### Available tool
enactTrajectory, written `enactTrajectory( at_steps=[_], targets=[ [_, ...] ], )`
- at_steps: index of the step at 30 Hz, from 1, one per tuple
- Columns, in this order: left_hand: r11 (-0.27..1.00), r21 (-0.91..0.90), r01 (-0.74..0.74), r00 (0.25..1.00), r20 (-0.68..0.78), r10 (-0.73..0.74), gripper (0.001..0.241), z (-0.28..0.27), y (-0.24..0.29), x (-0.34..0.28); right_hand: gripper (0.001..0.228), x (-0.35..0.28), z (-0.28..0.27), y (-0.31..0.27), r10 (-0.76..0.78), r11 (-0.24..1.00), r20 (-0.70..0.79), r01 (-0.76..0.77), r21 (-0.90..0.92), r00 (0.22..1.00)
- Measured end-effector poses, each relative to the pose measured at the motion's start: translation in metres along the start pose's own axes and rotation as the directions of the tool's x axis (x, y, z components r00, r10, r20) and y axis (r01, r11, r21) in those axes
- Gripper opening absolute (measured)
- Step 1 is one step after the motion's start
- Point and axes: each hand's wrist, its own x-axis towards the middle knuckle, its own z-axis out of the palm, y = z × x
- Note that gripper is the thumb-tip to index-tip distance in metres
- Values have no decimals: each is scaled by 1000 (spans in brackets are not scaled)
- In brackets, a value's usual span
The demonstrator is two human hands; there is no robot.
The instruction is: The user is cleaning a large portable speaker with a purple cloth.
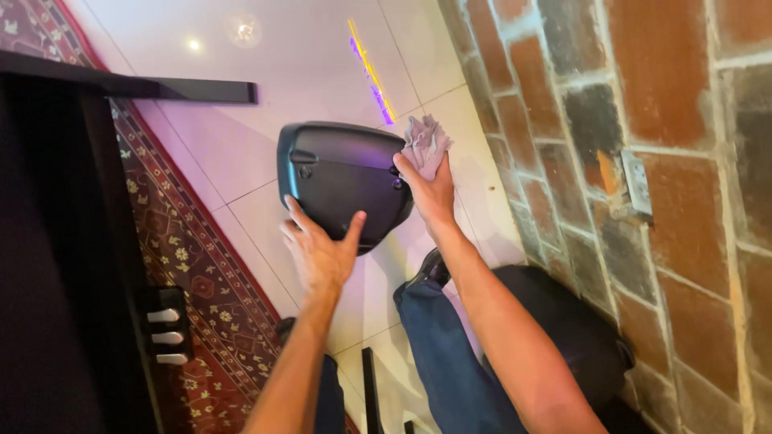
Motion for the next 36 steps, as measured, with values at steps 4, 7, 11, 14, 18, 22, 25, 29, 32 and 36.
enactTrajectory(
  at_steps=[4, 7, 11, 14, 18, 22, 25, 29, 32, 36],
  targets=[
    [987, -88, 137, 990, 52, -132, 129, -3, 9, -21, 74, 11, 12, -17, -68, 979, 9, 69, -193, 998],
    [977, -151, 149, 989, 26, -146, 121, -1, 14, -36, 78, 17, 18, -25, -78, 981, 101, 94, -168, 992],
    [994, 43, 99, 993, -72, -96, 81, 5, 30, -46, 92, 9, 15, -46, -415, 664, 250, 479, -575, 875],
    [959, 87, -268, 929, -240, 282, 53, 15, 38, -26, 83, -4, 9, -42, -476, 456, 306, 529, -716, 825],
    [721, 157, -675, 733, 29, 680, 44, 21, 56, 31, 57, -11, 1, -24, -443, 713, 337, 555, -429, 831],
    [589, 121, -799, 601, 187, 777, 47, 16, 75, 67, 48, 7, -3, -3, -415, 856, 171, 447, -261, 894],
    [685, 11, -729, 683, 92, 725, 57, 13, 86, 73, 35, 6, 3, -13, -495, 810, 130, 511, -288, 859],
    [706, 82, -703, 710, 134, 691, 65, 35, 64, 72, 41, 7, 10, -16, -358, 876, 200, 402, -267, 912],
    [673, 165, -721, 693, 155, 704, 67, 31, 71, 82, 42, 32, 17, -2, -382, 860, 193, 424, -285, 904],
    [689, 192, -699, 715, 206, 668, 73, 29, 76, 83, 47, 85, 21, 74, -85, 995, 159, 93, -43, 984]
  ],
)
